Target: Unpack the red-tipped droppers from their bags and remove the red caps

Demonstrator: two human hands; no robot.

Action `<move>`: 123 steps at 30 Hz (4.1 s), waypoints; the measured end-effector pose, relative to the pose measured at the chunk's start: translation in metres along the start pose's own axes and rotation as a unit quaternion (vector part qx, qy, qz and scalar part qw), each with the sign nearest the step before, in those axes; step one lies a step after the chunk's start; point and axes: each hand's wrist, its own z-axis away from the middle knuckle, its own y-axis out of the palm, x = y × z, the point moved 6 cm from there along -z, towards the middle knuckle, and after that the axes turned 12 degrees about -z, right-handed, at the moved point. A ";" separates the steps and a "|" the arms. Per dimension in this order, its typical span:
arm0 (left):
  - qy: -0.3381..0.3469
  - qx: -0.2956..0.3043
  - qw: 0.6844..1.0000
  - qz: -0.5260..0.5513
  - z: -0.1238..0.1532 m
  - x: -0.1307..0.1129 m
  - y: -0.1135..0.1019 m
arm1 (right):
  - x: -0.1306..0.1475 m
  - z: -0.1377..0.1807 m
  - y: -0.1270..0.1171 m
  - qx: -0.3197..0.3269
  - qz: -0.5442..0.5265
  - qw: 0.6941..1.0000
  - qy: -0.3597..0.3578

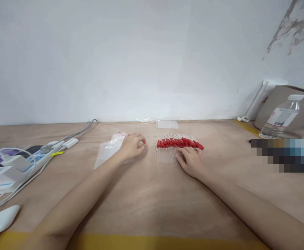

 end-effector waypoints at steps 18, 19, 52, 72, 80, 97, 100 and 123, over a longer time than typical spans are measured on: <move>-0.058 -0.089 0.994 0.033 -0.019 -0.028 0.018 | -0.001 0.001 -0.016 -0.051 -0.016 0.998 0.019; -0.059 -0.114 0.991 0.032 -0.010 -0.027 0.012 | 0.000 0.001 -0.018 -0.058 -0.020 0.998 0.016; 0.161 -0.171 0.970 0.064 0.055 -0.086 0.004 | 0.063 0.008 -0.001 0.028 -0.105 0.960 -0.257; 0.181 -0.080 0.980 0.011 0.060 -0.087 -0.002 | 0.079 0.021 -0.015 -0.025 -0.022 0.905 -0.424; 0.185 -0.054 0.981 0.025 0.069 -0.087 -0.004 | 0.071 0.026 -0.017 -0.023 -0.018 0.920 -0.392; -0.131 -0.092 0.970 0.183 0.050 0.031 -0.006 | -0.011 0.003 -0.034 -0.130 -0.093 0.984 -0.084; -0.133 -0.139 0.972 0.133 0.044 0.032 -0.005 | -0.009 0.001 -0.023 -0.093 -0.081 0.990 -0.067; -0.077 -0.196 0.976 -0.059 0.042 0.021 0.003 | 0.001 -0.001 -0.010 0.001 -0.164 0.986 -0.037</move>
